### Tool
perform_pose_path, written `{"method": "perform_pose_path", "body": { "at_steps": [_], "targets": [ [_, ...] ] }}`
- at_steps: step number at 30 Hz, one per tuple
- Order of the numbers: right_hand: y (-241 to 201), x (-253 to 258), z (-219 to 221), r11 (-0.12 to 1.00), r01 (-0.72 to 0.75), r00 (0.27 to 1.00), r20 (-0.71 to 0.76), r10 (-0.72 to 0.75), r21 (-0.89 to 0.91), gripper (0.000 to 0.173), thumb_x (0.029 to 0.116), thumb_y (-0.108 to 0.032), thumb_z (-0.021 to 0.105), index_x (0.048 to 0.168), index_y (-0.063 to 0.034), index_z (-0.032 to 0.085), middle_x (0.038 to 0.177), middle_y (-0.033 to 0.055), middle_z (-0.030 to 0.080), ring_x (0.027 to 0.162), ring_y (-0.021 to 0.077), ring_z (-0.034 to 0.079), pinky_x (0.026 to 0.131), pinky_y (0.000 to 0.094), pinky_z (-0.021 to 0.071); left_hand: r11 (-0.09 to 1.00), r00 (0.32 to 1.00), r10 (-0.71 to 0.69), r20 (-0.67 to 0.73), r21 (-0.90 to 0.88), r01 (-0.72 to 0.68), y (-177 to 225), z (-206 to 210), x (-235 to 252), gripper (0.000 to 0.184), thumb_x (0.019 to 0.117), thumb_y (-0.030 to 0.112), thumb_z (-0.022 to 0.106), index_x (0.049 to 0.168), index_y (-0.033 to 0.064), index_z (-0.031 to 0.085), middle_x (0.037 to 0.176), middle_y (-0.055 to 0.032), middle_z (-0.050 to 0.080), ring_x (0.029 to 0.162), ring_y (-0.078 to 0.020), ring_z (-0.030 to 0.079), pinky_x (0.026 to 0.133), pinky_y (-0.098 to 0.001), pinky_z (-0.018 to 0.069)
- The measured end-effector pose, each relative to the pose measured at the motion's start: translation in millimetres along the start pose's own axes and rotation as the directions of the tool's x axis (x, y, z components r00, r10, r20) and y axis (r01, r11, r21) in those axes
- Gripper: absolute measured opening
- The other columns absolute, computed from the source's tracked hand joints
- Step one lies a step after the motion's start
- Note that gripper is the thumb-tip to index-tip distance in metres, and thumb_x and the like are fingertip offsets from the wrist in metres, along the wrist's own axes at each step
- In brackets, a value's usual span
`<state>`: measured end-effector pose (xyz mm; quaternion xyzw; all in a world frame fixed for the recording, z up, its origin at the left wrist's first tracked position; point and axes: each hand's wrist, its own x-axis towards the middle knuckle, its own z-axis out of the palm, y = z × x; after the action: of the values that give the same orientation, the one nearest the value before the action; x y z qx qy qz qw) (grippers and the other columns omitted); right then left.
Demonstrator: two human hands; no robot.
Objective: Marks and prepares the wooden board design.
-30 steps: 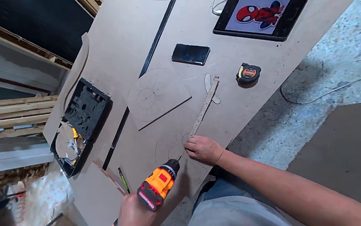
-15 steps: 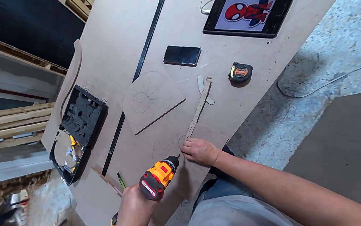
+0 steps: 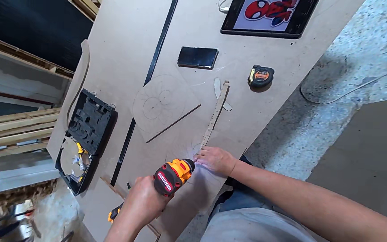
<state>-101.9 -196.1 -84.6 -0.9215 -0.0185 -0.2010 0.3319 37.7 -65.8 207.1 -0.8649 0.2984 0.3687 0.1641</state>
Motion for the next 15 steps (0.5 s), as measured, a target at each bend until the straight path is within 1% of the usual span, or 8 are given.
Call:
{"method": "perform_pose_path", "body": {
  "at_steps": [2,5,8,10,15],
  "targets": [
    [1.7,-0.5,0.8,1.000,0.013,1.000,-0.021,-0.013,0.016,0.020,0.1024,-0.019,0.057,0.106,-0.0129,0.075,0.097,0.0047,0.073,0.093,0.0220,0.070,0.082,0.0359,0.0594,1.000,1.000,0.011,0.003,0.025,-0.011,1.1,-0.4,0.6,0.039,0.0841,0.050,0.076,0.103,0.0162,0.073,0.096,-0.0025,0.073,0.098,-0.0170,0.070,0.089,-0.0436,0.0565],
    [1.8,-1.6,1.0,1.000,0.017,1.000,-0.013,-0.017,0.010,0.020,0.1031,-0.020,0.056,0.105,-0.0137,0.075,0.096,0.0035,0.072,0.092,0.0203,0.069,0.081,0.0344,0.0590,0.999,1.000,0.013,0.002,0.030,-0.013,-0.3,-0.6,1.3,0.038,0.0845,0.051,0.075,0.102,0.0172,0.073,0.095,-0.0010,0.073,0.096,-0.0155,0.070,0.087,-0.0425,0.0565],
    [2.3,-1.2,0.9,1.000,0.014,1.000,0.006,-0.014,0.006,0.022,0.1045,-0.021,0.054,0.107,-0.0142,0.074,0.097,0.0030,0.072,0.094,0.0202,0.069,0.082,0.0344,0.0585,0.999,1.000,0.013,0.001,0.031,-0.013,-2.2,0.4,1.7,0.039,0.0839,0.050,0.076,0.103,0.0165,0.073,0.096,-0.0020,0.073,0.097,-0.0162,0.070,0.088,-0.0430,0.0564],
    [1.6,-1.8,2.0,1.000,0.006,1.000,0.004,-0.006,0.011,0.021,0.1034,-0.020,0.055,0.107,-0.0136,0.075,0.096,0.0037,0.072,0.093,0.0210,0.070,0.081,0.0350,0.0591,0.999,1.000,0.023,-0.010,0.028,-0.023,-4.2,2.4,1.8,0.038,0.0840,0.050,0.075,0.102,0.0169,0.073,0.096,-0.0017,0.073,0.097,-0.0157,0.070,0.088,-0.0424,0.0563],
    [2.2,-2.1,1.5,1.000,0.012,1.000,0.011,-0.012,-0.003,0.022,0.1042,-0.021,0.054,0.106,-0.0138,0.074,0.096,0.0032,0.072,0.094,0.0198,0.069,0.082,0.0336,0.0586,0.999,0.999,0.034,-0.023,0.016,-0.034,-5.3,2.9,2.3,0.037,0.0836,0.050,0.076,0.101,0.0173,0.073,0.094,-0.0006,0.073,0.096,-0.0140,0.070,0.087,-0.0414,0.0562]
  ]
}}
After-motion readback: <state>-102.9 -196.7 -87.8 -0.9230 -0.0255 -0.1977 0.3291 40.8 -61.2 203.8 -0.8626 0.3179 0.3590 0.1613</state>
